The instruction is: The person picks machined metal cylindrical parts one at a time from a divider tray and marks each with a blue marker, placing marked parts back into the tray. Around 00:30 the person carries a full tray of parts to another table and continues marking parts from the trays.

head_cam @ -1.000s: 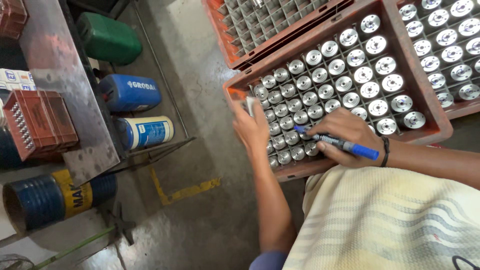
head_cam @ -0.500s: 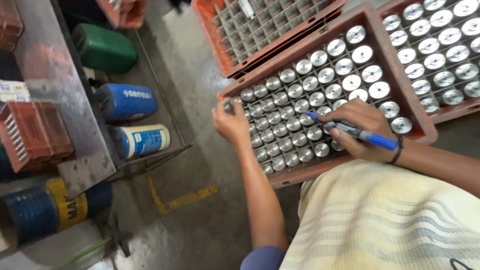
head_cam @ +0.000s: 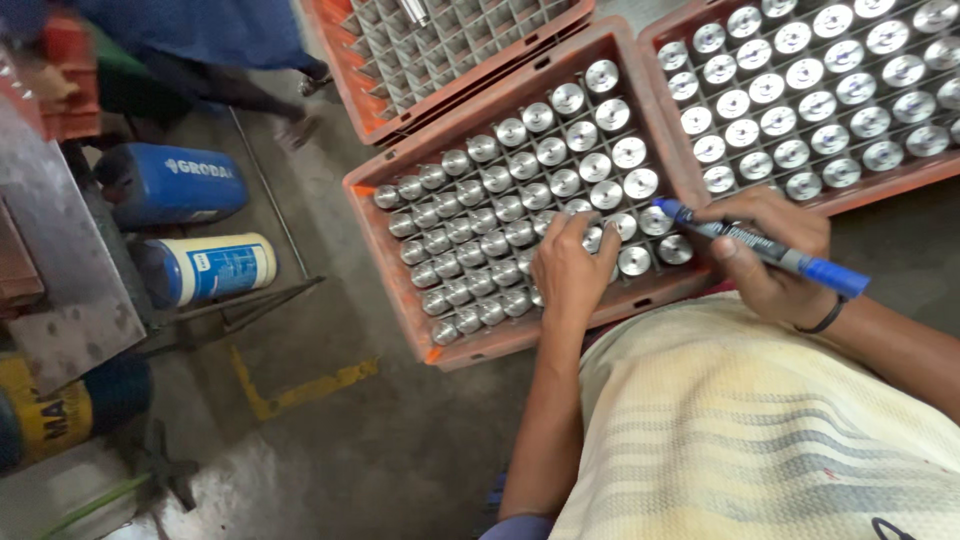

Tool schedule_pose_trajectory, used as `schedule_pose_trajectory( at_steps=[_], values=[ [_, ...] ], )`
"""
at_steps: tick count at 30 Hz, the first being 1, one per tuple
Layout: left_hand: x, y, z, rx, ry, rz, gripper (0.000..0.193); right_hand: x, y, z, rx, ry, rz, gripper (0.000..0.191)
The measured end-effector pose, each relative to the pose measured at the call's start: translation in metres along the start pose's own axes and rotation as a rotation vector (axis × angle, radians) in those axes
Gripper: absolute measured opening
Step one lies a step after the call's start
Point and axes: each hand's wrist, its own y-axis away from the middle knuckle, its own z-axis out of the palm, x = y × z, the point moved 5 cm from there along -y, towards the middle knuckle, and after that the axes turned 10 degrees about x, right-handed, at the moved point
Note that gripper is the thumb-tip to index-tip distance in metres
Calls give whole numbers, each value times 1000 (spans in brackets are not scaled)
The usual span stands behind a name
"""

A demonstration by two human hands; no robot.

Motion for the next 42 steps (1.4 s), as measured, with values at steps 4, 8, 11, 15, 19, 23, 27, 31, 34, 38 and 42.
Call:
schedule_pose_trajectory(
  at_steps=[4, 8, 11, 15, 19, 23, 27, 31, 34, 38, 42],
  values=[
    [16, -8, 11, -76, -160, 5, 47, 1, 8, -11, -92, 1, 49, 21],
    [18, -24, -16, -81, -77, 87, 45, -5, 10, -19, -108, -30, 21, 20],
    [6, -25, -34, -110, 398, 43, 48, -13, 5, -18, -76, -16, -20, 21],
    [-14, -11, 6, -139, 1117, -377, 46, -30, -1, 5, -210, -11, -308, 20],
    [-25, 1, 44, -144, 1198, -568, 38, -31, -3, 22, -189, -13, -305, 19],
    [-31, 3, 44, -231, 1266, -609, 45, -34, 5, 33, -104, -13, -232, 17],
    [-34, -2, 41, -295, 1241, -567, 28, -37, 17, 39, -123, 7, -149, 17],
    [-27, -5, 45, -348, 1341, -556, 35, -35, 21, 35, -74, 4, -107, 19],
    [-18, 1, 39, -398, 1384, -678, 37, -30, 19, 35, -125, 17, -115, 19],
    [1, 3, 1, -208, 71, -120, 44, -13, 3, 10, -20, 14, -80, 19],
    [32, 13, -4, -135, -48, 11, 46, 5, -12, -13, -35, 25, -7, 22]
  ],
)
